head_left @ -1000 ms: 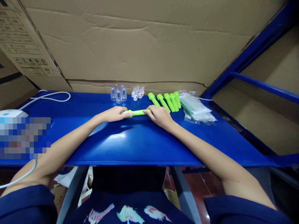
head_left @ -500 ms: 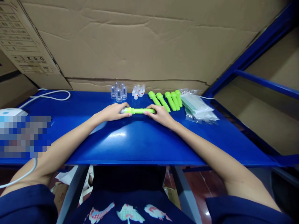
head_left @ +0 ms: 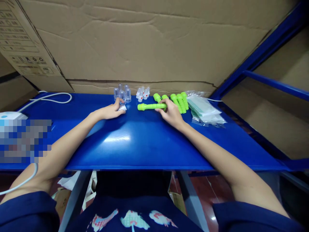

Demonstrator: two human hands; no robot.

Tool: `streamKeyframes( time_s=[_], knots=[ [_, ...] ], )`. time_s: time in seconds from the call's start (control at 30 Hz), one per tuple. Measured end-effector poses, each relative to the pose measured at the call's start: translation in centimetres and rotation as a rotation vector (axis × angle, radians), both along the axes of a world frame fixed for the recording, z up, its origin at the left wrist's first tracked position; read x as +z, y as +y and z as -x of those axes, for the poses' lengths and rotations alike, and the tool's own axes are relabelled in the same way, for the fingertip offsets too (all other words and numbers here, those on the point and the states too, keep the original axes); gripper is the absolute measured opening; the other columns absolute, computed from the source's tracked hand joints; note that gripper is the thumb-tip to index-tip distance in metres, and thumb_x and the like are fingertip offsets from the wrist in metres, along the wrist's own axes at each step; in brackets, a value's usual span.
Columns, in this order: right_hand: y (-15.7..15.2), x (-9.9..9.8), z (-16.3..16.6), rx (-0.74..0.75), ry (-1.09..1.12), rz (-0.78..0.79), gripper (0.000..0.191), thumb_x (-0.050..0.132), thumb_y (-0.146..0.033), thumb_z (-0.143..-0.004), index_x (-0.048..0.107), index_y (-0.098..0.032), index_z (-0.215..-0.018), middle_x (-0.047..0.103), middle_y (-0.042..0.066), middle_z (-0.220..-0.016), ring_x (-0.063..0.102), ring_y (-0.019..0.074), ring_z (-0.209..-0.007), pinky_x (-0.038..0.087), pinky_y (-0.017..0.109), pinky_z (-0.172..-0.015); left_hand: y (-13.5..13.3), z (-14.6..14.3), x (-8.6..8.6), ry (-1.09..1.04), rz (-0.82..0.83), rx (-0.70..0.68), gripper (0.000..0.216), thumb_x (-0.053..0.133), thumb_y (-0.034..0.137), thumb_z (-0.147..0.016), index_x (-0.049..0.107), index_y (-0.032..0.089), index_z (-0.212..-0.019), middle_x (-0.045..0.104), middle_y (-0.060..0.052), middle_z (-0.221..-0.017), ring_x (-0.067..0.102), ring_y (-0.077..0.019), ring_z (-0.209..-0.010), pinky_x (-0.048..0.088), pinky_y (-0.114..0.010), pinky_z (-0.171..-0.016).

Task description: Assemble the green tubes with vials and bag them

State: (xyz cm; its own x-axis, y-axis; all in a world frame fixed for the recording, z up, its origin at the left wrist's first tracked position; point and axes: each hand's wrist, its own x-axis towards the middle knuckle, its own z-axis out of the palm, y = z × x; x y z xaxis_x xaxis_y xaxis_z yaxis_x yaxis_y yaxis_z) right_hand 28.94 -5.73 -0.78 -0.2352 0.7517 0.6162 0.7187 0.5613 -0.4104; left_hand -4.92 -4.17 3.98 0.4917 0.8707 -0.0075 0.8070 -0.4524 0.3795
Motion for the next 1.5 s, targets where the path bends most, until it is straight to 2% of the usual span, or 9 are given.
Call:
streamKeyframes(
  time_s=[0.1,0.3,0.47,0.67,0.87,1.0,1.27,1.4,1.5],
  knots=[
    [0.0,0.0,0.0,-0.031,-0.021,0.004,0.025,0.065,-0.044,-0.094,0.057,-0.023,-0.104,0.069,0.01,-0.103,0.062,0.0256,-0.08,0.053,0.044,-0.077,0.8,-0.8,-0.6,-0.038,-0.019,-0.001,0.064,0.053,0.044,-0.088,0.036,0.011,-0.139,0.07,-0.014,-0.104,0.07,-0.0276,-0.088,0.054,-0.037,-0.084],
    [-0.6,1.1,-0.1,-0.026,-0.097,0.027,0.025,0.067,-0.044,-0.093,0.06,-0.022,-0.101,0.07,0.01,-0.097,0.064,0.0265,-0.079,0.051,0.041,-0.072,3.2,-5.1,-0.6,-0.073,-0.227,0.032,0.043,0.06,0.037,-0.085,0.055,0.011,-0.119,0.06,-0.022,-0.133,0.062,-0.0328,-0.123,0.046,-0.043,-0.11],
    [-1.5,1.8,0.5,0.025,-0.134,0.018,0.023,0.068,-0.038,-0.091,0.062,-0.02,-0.106,0.071,0.009,-0.101,0.065,0.0258,-0.083,0.051,0.039,-0.076,4.9,-8.2,1.1,0.003,-0.203,0.128,0.049,0.071,0.038,-0.081,0.058,0.012,-0.121,0.071,-0.016,-0.115,0.069,-0.0312,-0.109,0.053,-0.037,-0.094],
    [-1.8,1.8,0.9,0.062,-0.122,0.035,0.024,0.067,-0.039,-0.092,0.062,-0.021,-0.107,0.071,0.011,-0.104,0.066,0.0271,-0.088,0.052,0.04,-0.079,7.3,-9.3,2.9,0.113,-0.144,0.066,0.04,0.078,0.046,-0.074,0.069,0.016,-0.098,0.075,-0.013,-0.102,0.071,-0.0321,-0.104,0.054,-0.036,-0.088],
    [-1.5,1.6,0.8,0.063,-0.108,0.042,0.023,0.068,-0.039,-0.091,0.062,-0.021,-0.105,0.071,0.01,-0.102,0.065,0.0266,-0.086,0.052,0.041,-0.08,8.2,-9.2,2.9,0.075,-0.232,0.135,0.067,0.084,0.047,-0.07,0.062,0.011,-0.122,0.07,-0.02,-0.122,0.064,-0.0371,-0.121,0.052,-0.04,-0.097],
    [-1.5,1.6,0.8,0.062,-0.11,0.05,0.023,0.067,-0.039,-0.092,0.062,-0.021,-0.104,0.071,0.01,-0.101,0.065,0.0262,-0.085,0.052,0.04,-0.079,7.9,-9.5,3.2,0.029,-0.28,0.17,0.06,0.079,0.04,-0.08,0.058,0.009,-0.126,0.066,-0.021,-0.126,0.061,-0.038,-0.125,0.05,-0.044,-0.103],
    [-1.5,1.5,0.8,0.057,-0.113,0.045,0.023,0.069,-0.039,-0.091,0.063,-0.02,-0.104,0.072,0.01,-0.1,0.064,0.0253,-0.081,0.053,0.04,-0.077,5.0,-6.8,4.6,-0.208,-0.547,0.145,0.055,0.063,0.043,-0.095,0.044,0.019,-0.14,0.066,-0.015,-0.127,0.063,-0.0322,-0.121,0.047,-0.047,-0.104],
    [-1.4,1.4,0.8,0.051,-0.116,0.041,0.024,0.068,-0.04,-0.091,0.064,-0.021,-0.105,0.072,0.01,-0.1,0.064,0.0255,-0.082,0.053,0.04,-0.077,2.7,-3.3,5.4,-0.244,-0.535,0.198,0.059,0.061,0.05,-0.094,0.042,0.022,-0.143,0.068,-0.013,-0.128,0.065,-0.0273,-0.114,0.049,-0.041,-0.101],
    [-1.3,1.2,0.8,0.055,-0.112,0.039,0.024,0.068,-0.04,-0.091,0.064,-0.021,-0.104,0.072,0.009,-0.1,0.064,0.025,-0.081,0.052,0.039,-0.076,2.5,0.1,5.4,-0.187,-0.474,0.188,0.06,0.068,0.055,-0.086,0.053,0.019,-0.132,0.07,-0.015,-0.123,0.066,-0.028,-0.11,0.051,-0.041,-0.096]
  ],
)
